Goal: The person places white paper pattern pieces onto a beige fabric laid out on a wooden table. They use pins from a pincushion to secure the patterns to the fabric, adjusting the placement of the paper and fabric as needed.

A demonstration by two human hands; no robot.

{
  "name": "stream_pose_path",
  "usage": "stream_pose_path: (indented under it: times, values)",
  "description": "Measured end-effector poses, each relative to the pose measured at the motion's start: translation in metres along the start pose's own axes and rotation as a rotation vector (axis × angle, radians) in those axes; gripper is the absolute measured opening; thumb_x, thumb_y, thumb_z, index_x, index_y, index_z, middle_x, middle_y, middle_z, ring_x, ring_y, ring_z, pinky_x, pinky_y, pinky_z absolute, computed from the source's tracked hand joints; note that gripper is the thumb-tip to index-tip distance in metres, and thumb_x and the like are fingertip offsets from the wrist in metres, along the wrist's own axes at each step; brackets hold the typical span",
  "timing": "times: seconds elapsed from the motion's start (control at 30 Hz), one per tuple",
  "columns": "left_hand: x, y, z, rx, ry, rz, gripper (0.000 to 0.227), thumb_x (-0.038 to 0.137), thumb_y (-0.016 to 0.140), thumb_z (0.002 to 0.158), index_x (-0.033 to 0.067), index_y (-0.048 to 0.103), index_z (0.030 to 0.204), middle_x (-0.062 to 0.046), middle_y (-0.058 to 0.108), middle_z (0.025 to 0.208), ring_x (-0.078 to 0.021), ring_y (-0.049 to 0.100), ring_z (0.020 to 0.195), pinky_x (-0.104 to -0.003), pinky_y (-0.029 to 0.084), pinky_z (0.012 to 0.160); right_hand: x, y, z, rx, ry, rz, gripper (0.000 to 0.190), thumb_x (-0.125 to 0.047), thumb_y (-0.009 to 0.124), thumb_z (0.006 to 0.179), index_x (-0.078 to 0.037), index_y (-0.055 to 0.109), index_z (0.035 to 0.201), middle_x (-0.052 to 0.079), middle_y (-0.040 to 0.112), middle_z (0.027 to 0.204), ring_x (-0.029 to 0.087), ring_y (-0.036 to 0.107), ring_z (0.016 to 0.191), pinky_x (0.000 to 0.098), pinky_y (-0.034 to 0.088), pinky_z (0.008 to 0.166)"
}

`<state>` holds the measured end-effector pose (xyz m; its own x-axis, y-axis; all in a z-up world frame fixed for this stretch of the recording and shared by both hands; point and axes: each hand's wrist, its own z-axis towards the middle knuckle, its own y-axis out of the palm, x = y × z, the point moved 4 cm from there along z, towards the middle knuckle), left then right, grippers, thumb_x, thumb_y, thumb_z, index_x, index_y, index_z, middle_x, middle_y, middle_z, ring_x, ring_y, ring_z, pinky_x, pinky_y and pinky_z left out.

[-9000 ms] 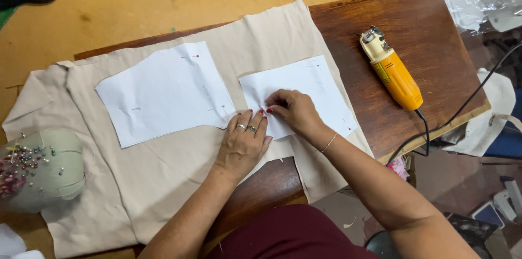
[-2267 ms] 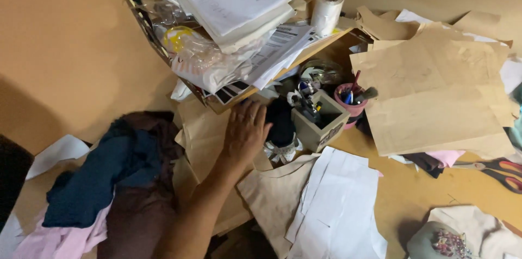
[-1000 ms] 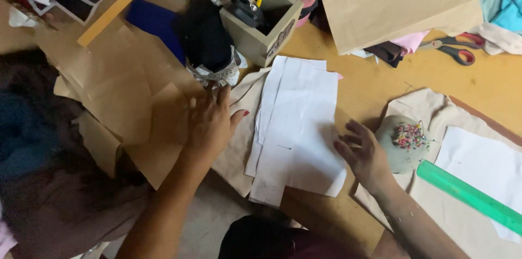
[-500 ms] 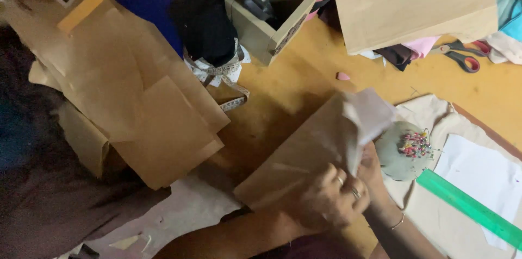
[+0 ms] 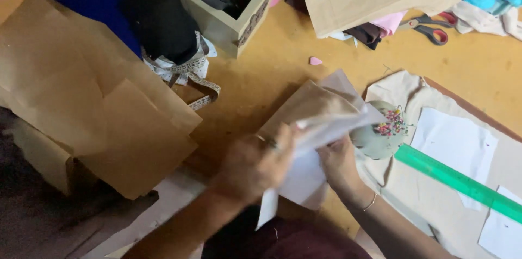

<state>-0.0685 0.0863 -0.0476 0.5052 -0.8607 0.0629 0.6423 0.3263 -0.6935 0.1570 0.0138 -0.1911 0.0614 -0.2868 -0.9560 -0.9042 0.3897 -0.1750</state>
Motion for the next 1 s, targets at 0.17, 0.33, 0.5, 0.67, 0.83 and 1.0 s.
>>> stream_pose_path:
  times: [0.17, 0.33, 0.5, 0.67, 0.83, 1.0]
  values:
    - [-0.120, 0.003, -0.039, -0.091, -0.311, -0.118, 0.026, 0.006, 0.069, 0.095, 0.0078, 0.074, 0.120, -0.010, 0.072, 0.113, -0.0291, 0.071, 0.089, -0.036, 0.056, 0.073, -0.077, 0.030, -0.013, -0.024, 0.108, -0.027, 0.077, -0.002, 0.064, 0.092, 0.003, 0.025, 0.159, 0.030, 0.053, 0.132, 0.032, 0.064, 0.099, 0.0394, 0.058, 0.081]
    - [-0.126, -0.024, -0.049, -0.104, -0.272, 0.277, 0.020, 0.026, 0.071, 0.100, 0.0171, 0.076, 0.117, -0.004, 0.068, 0.127, -0.0259, 0.067, 0.103, -0.040, 0.052, 0.087, -0.069, 0.034, -0.015, -0.067, 0.166, -0.090, 0.082, 0.000, 0.070, 0.088, 0.003, 0.029, 0.159, 0.031, 0.054, 0.135, 0.038, 0.068, 0.105, 0.0431, 0.059, 0.086]
    - [-0.091, -0.007, -0.083, -0.161, -0.280, 0.163, 0.024, 0.038, 0.067, 0.099, 0.0181, 0.076, 0.109, -0.003, 0.069, 0.119, -0.0241, 0.066, 0.105, -0.044, 0.048, 0.094, -0.045, 0.039, -0.012, -0.100, 0.175, -0.144, 0.079, -0.009, 0.076, 0.086, 0.000, 0.038, 0.155, 0.027, 0.057, 0.139, 0.040, 0.068, 0.116, 0.0433, 0.058, 0.094]
    - [-0.079, 0.000, -0.083, -0.155, -0.257, 0.135, 0.023, 0.036, 0.071, 0.094, 0.0157, 0.074, 0.104, -0.005, 0.069, 0.114, -0.0286, 0.065, 0.105, -0.048, 0.049, 0.092, -0.024, 0.028, -0.005, -0.183, 0.069, -0.459, 0.074, -0.033, 0.083, 0.082, -0.019, 0.053, 0.149, 0.012, 0.065, 0.138, 0.034, 0.070, 0.118, 0.0458, 0.059, 0.099]
    - [-0.113, -0.026, -0.075, -0.080, -0.377, 0.142, 0.011, 0.020, 0.073, 0.093, 0.0116, 0.074, 0.101, -0.008, 0.073, 0.102, -0.0298, 0.071, 0.094, -0.043, 0.053, 0.082, -0.030, 0.008, -0.008, -0.107, -0.017, -0.442, 0.063, -0.014, 0.080, 0.083, -0.007, 0.058, 0.142, 0.020, 0.061, 0.133, 0.041, 0.074, 0.106, 0.0453, 0.064, 0.086]
    - [-0.078, -0.045, -0.088, -0.177, -0.344, 0.227, 0.010, 0.031, 0.077, 0.095, 0.0220, 0.073, 0.096, 0.000, 0.067, 0.089, -0.0231, 0.066, 0.079, -0.039, 0.051, 0.075, -0.089, 0.035, -0.058, -0.232, -0.386, -0.699, 0.027, -0.023, 0.077, 0.090, -0.016, 0.071, 0.115, 0.008, 0.074, 0.102, 0.029, 0.077, 0.088, 0.0374, 0.064, 0.067]
